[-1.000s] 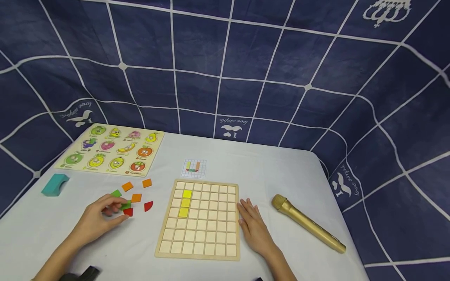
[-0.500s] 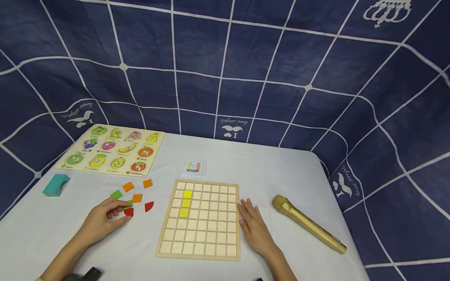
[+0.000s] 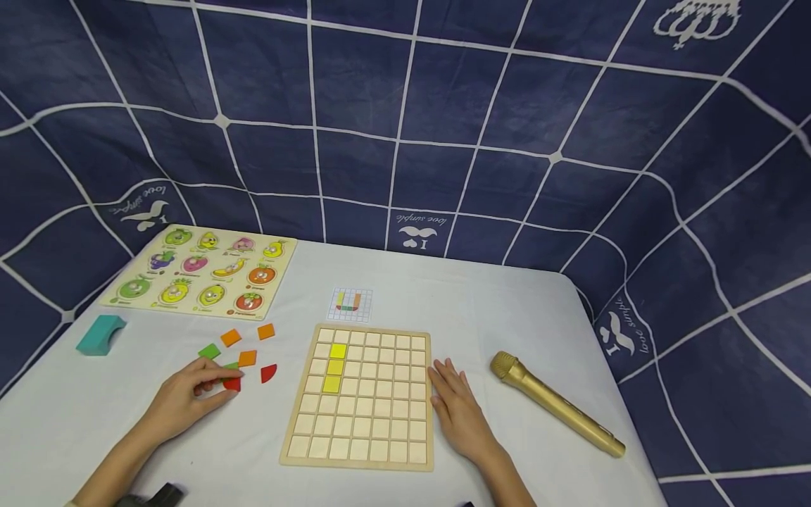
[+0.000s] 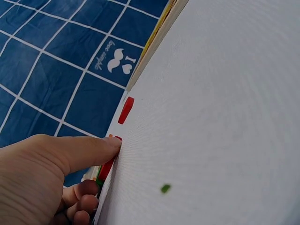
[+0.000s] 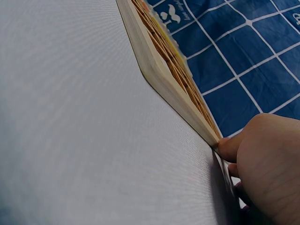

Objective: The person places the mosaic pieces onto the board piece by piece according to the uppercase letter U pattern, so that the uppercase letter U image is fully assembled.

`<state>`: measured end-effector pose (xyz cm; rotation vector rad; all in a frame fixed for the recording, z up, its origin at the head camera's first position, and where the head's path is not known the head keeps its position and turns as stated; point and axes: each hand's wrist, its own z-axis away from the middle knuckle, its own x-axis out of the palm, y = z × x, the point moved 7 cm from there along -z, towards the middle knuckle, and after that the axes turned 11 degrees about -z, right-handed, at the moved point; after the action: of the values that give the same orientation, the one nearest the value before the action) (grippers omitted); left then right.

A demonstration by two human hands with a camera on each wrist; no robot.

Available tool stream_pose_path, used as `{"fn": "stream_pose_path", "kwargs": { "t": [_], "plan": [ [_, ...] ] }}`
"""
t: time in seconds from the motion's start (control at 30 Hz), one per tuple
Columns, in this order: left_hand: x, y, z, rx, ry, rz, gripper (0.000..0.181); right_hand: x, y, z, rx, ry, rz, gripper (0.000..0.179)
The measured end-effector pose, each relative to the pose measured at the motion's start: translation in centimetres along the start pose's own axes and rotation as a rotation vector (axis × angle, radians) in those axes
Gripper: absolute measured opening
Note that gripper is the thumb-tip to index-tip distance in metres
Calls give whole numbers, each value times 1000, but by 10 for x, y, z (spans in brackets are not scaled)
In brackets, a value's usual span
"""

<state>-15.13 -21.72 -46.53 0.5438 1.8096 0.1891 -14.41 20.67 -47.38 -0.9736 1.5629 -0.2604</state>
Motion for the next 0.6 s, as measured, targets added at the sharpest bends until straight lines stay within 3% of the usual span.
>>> {"fn": "stream_pose_path", "kwargs": {
  "t": [0.4,0.6],
  "plan": [
    [3,0,1,4,-10,26,34,1,2,1,0,-1,-15,46],
    [-1,1,-1,9,17,105,35,1,2,1,0,-1,-5,46]
  ]
}}
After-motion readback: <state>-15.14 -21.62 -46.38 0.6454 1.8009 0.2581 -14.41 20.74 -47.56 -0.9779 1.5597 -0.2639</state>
